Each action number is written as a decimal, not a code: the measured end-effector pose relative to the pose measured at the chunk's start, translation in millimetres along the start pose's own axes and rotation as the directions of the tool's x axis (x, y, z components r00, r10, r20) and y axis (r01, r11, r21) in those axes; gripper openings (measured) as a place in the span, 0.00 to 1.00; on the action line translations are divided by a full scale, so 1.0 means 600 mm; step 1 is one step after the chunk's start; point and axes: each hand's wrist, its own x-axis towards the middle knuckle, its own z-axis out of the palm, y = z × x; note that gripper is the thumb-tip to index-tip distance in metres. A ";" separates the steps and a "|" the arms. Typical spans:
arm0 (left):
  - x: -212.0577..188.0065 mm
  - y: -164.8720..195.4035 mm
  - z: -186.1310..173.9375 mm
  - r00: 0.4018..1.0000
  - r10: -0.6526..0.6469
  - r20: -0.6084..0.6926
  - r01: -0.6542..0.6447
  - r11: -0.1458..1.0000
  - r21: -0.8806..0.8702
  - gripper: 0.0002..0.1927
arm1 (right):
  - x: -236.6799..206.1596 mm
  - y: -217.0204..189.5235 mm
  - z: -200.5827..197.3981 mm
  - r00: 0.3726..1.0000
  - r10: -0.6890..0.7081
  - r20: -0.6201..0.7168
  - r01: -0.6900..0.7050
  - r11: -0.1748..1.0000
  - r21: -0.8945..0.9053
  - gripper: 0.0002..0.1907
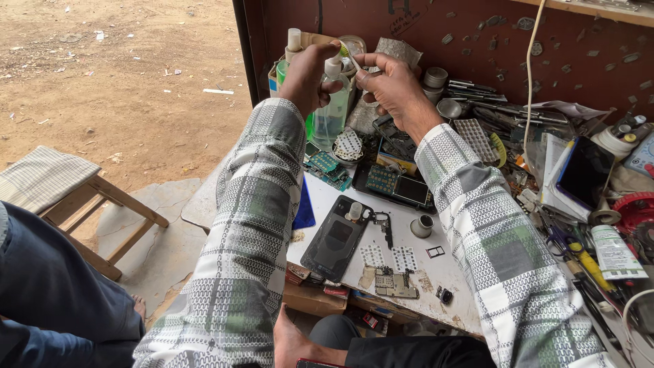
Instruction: The person sits on the floor at a cluttered repair bench and cleans a disassembled phone motherboard, applying liquid from a spray bottle and brushing the board. They then fit the board into a phone body, press components into place, and hold up the reassembled phone.
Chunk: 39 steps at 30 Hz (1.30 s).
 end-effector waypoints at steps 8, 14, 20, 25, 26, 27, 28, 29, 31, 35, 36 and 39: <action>0.024 -0.001 0.005 0.995 0.040 0.089 -0.021 0.978 -0.207 0.21 | 0.022 0.004 -0.007 0.999 0.026 0.040 -0.028 0.999 0.040 0.18; 0.006 -0.003 0.002 0.992 0.062 0.110 -0.040 0.981 -0.191 0.22 | 0.012 0.005 -0.004 0.998 0.037 0.043 -0.039 0.998 0.050 0.18; 0.007 -0.007 -0.003 0.977 0.089 0.194 -0.047 0.976 -0.211 0.24 | 0.016 0.015 -0.005 0.998 0.044 0.048 -0.047 0.997 0.068 0.19; 0.026 -0.011 -0.001 0.988 0.084 0.133 -0.050 0.969 -0.240 0.24 | 0.027 0.023 0.002 0.998 0.049 0.046 -0.052 0.997 0.049 0.19; 0.027 -0.012 -0.001 0.988 0.101 0.117 -0.070 0.967 -0.244 0.24 | 0.027 0.024 0.003 0.998 0.053 0.042 -0.055 0.997 0.054 0.19; 0.025 -0.012 0.000 0.989 0.108 0.105 -0.081 0.968 -0.238 0.24 | 0.027 0.024 0.004 0.998 0.058 0.040 -0.060 0.997 0.056 0.19; 0.023 -0.014 0.000 0.989 0.114 0.096 -0.089 0.968 -0.233 0.24 | 0.025 0.025 0.004 0.997 0.065 0.035 -0.067 0.996 0.058 0.19; 0.019 -0.013 0.001 0.989 0.121 0.090 -0.098 0.969 -0.226 0.25 | 0.024 0.025 0.003 0.997 0.062 0.040 -0.065 0.996 0.068 0.19; 0.014 -0.011 0.002 0.976 0.148 0.162 -0.103 0.960 -0.260 0.25 | 0.020 0.027 0.001 0.997 0.064 0.047 -0.068 0.993 0.096 0.18; 0.016 -0.009 0.003 0.968 0.160 0.194 -0.116 0.968 -0.221 0.24 | 0.022 0.035 -0.001 0.997 0.067 0.044 -0.071 0.993 0.090 0.18; 0.020 -0.009 0.001 0.973 0.140 0.182 -0.097 0.969 -0.226 0.24 | 0.025 0.036 0.001 0.997 0.060 0.049 -0.064 0.993 0.096 0.18; 0.031 -0.013 -0.009 0.983 0.101 0.151 -0.059 0.964 -0.259 0.24 | 0.030 0.036 0.009 0.997 0.043 0.064 -0.049 0.994 0.098 0.18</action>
